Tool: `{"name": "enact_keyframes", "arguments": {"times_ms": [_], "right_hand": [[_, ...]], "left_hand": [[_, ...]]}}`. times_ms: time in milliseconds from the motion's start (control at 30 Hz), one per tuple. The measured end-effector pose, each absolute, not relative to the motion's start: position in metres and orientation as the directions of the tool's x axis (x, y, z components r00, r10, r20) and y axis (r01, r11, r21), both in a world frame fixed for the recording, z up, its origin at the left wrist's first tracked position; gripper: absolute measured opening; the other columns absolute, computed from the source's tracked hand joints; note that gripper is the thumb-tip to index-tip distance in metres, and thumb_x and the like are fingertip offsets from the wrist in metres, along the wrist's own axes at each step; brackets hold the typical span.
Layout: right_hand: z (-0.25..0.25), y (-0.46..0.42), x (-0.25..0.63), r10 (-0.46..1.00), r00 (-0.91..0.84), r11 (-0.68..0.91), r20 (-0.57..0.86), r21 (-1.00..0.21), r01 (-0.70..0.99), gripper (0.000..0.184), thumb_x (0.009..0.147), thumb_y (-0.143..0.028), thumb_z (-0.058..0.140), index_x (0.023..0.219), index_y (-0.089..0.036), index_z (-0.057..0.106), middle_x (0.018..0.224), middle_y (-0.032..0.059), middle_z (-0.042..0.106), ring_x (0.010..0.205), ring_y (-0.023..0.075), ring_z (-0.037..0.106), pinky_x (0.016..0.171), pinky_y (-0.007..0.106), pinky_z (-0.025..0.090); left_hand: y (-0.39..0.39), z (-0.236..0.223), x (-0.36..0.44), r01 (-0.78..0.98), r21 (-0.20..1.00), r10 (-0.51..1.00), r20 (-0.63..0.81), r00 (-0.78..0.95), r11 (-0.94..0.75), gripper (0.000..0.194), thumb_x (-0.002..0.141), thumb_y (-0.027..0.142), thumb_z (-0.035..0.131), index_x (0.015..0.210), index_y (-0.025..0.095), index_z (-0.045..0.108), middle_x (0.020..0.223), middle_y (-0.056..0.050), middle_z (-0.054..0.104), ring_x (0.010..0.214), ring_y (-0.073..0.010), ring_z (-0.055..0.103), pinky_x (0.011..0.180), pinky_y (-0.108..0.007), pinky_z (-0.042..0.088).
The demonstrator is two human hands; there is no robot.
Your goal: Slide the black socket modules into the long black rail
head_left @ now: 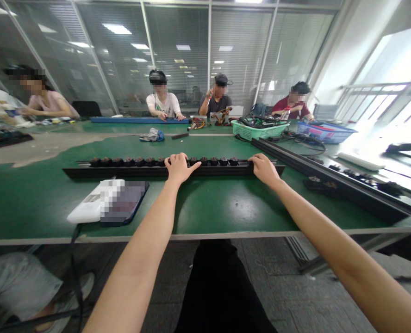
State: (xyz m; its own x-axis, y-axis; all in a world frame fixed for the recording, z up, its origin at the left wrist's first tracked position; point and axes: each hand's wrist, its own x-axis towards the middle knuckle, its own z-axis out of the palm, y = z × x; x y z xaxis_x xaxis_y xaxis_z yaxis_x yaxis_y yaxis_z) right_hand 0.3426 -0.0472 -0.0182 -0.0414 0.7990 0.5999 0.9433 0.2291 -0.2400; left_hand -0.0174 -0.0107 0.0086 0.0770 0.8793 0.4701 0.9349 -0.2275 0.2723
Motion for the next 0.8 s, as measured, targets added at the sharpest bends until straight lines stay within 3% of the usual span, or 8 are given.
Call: {"name": "enact_keyframes", "arguments": {"times_ms": [300, 800], "right_hand": [[-0.0155, -0.0479, 0.3414, 0.795, -0.021, 0.216, 0.606, -0.252, 0.943, 0.045, 0.099, -0.014, 0.04, 0.133, -0.015, 0.069, 0.13, 0.021, 0.069, 0.125, 0.0345, 0.064, 0.107, 0.049, 0.055], [-0.0161, -0.0469, 0.3426, 0.782, -0.012, 0.222, 0.623, -0.26, 0.94, 0.044, 0.097, -0.013, 0.041, 0.128, -0.019, 0.071, 0.125, 0.0183, 0.071, 0.121, 0.033, 0.064, 0.105, 0.048, 0.056]], "left_hand": [[-0.0101, 0.0086, -0.0178, 0.936, 0.269, 0.881, 0.466, 0.079, -0.227, 0.048, 0.099, 0.066, 0.057, 0.122, 0.023, 0.057, 0.137, -0.017, 0.065, 0.141, -0.0368, 0.046, 0.124, -0.056, 0.024], [-0.0126, 0.0109, -0.0167, 0.936, 0.274, 0.891, 0.446, 0.078, -0.22, 0.048, 0.099, 0.067, 0.057, 0.123, 0.025, 0.056, 0.139, -0.016, 0.064, 0.142, -0.0368, 0.044, 0.124, -0.055, 0.024]]}}
